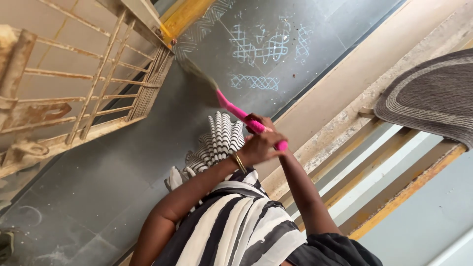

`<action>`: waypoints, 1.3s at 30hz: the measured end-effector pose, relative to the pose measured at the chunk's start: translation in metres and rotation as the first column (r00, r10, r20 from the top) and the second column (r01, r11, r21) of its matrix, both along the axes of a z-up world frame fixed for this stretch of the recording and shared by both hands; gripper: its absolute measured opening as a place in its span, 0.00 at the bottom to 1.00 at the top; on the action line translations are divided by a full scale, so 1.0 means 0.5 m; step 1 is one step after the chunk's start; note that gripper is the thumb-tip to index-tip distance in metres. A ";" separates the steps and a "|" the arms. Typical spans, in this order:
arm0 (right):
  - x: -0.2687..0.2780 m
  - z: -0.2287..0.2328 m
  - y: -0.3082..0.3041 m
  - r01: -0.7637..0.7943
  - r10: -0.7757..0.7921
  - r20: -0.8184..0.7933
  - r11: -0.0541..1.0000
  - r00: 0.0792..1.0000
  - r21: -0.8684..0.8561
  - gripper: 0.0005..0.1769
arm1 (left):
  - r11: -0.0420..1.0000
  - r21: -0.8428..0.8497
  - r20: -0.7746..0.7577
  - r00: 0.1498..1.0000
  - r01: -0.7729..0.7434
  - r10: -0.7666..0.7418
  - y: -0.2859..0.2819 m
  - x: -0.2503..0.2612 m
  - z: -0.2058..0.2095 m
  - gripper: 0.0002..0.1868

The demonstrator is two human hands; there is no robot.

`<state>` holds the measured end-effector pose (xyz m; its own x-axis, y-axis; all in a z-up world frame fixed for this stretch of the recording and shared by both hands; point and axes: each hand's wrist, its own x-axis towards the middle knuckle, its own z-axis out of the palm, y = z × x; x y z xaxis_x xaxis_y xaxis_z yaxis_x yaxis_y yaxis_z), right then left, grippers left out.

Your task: The recorder is sweeping dust and debris into a dustpan and cleaning a ledge area.

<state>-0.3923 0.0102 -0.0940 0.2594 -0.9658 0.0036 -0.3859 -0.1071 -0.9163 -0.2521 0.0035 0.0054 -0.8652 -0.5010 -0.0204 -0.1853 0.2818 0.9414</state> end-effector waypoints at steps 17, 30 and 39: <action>-0.205 -0.153 -0.111 0.493 -0.452 -0.476 0.869 0.754 -0.043 0.18 | 0.969 -0.246 -0.228 0.969 0.037 -0.095 -0.178 -0.016 -0.057 0.18; 0.086 0.031 0.017 0.904 -0.903 -0.038 0.428 0.428 -0.004 0.16 | 0.900 -0.331 -0.463 0.782 0.284 -0.417 -0.282 0.042 0.246 0.22; 0.148 -0.195 0.040 0.916 -0.823 -0.411 0.391 0.392 0.091 0.15 | 0.918 0.113 -0.174 0.917 0.381 -0.359 -0.381 0.024 0.010 0.24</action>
